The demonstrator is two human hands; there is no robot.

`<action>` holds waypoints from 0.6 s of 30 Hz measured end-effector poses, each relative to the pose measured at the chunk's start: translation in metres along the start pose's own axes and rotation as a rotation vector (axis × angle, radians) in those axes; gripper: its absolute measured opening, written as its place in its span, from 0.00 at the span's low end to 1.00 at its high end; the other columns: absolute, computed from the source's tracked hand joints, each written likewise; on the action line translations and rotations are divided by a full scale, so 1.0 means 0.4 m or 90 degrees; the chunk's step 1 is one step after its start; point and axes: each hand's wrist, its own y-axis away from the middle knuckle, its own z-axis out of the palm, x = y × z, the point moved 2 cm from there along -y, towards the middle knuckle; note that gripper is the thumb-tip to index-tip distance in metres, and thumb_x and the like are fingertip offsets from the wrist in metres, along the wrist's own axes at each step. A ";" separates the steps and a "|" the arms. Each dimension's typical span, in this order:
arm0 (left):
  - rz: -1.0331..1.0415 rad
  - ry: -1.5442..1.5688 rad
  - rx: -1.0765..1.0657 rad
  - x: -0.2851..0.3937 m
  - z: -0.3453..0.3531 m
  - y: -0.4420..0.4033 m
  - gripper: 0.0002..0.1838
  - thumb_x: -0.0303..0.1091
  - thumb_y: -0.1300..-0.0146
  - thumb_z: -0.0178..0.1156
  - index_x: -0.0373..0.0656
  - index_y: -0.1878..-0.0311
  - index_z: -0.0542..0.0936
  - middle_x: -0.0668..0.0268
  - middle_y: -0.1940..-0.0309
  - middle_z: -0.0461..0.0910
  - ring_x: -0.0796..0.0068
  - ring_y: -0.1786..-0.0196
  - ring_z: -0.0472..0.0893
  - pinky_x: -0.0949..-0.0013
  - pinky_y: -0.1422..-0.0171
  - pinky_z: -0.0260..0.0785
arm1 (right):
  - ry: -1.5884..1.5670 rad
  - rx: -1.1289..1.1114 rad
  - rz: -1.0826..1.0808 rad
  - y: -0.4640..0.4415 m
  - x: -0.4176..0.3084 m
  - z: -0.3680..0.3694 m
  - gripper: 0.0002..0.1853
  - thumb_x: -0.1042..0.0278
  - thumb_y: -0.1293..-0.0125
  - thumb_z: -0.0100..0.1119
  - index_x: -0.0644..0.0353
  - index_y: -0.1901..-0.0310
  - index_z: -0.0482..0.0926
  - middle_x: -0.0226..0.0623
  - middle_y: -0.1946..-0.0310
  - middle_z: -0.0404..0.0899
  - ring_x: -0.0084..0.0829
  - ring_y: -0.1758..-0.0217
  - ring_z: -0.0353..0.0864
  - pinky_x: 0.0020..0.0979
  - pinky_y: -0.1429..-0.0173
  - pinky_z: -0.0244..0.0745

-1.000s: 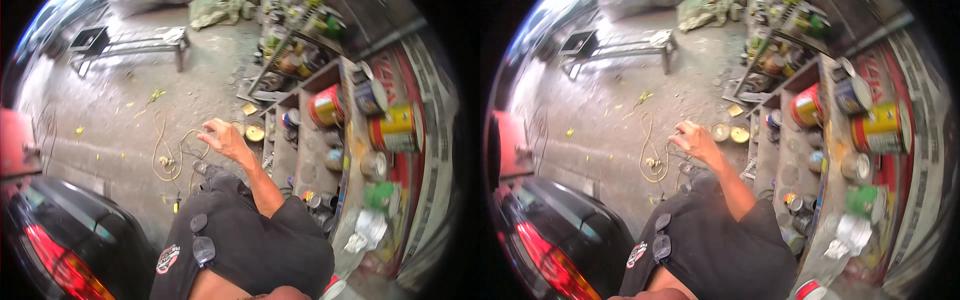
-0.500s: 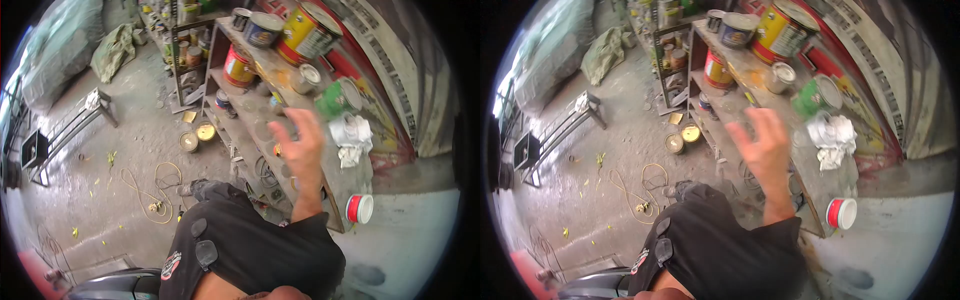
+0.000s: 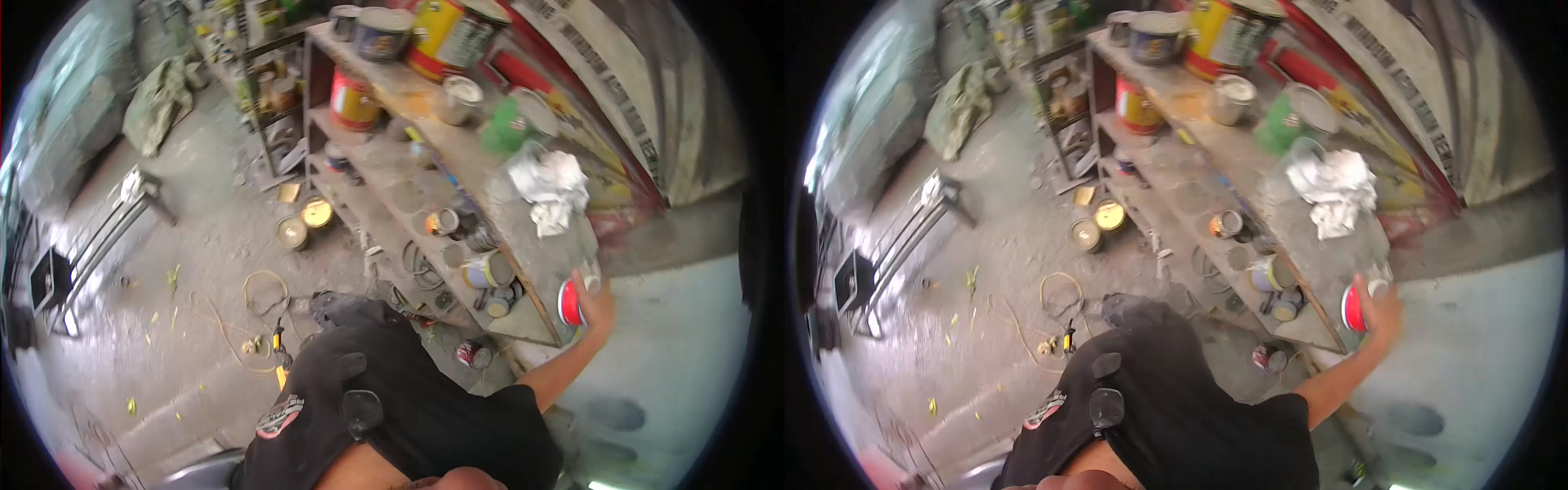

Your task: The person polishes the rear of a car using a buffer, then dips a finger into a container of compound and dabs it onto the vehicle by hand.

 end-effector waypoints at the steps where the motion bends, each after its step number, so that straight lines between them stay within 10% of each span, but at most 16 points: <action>1: 0.002 0.018 0.001 -0.005 -0.021 0.004 0.27 0.63 0.24 0.44 0.51 0.72 0.64 0.72 0.85 0.61 0.72 0.83 0.65 0.60 0.75 0.64 | -0.008 0.003 -0.030 0.020 -0.007 0.007 0.64 0.19 0.49 0.61 0.71 0.26 0.61 0.65 0.32 0.69 0.57 0.27 0.69 0.48 0.25 0.62; 12: 0.059 0.150 0.075 -0.098 -0.056 0.108 0.28 0.65 0.24 0.42 0.51 0.72 0.64 0.71 0.84 0.63 0.69 0.81 0.68 0.55 0.74 0.68 | 0.006 0.082 -0.086 -0.087 -0.068 -0.053 0.55 0.26 0.49 0.66 0.67 0.31 0.70 0.64 0.35 0.72 0.57 0.30 0.71 0.45 0.26 0.65; 18: 0.051 0.235 0.112 -0.170 -0.089 0.096 0.26 0.62 0.22 0.38 0.50 0.69 0.64 0.69 0.82 0.63 0.67 0.81 0.68 0.50 0.74 0.68 | -0.294 0.152 -0.509 0.225 -0.435 -0.249 0.44 0.49 0.41 0.70 0.63 0.27 0.65 0.56 0.30 0.68 0.48 0.27 0.67 0.42 0.24 0.60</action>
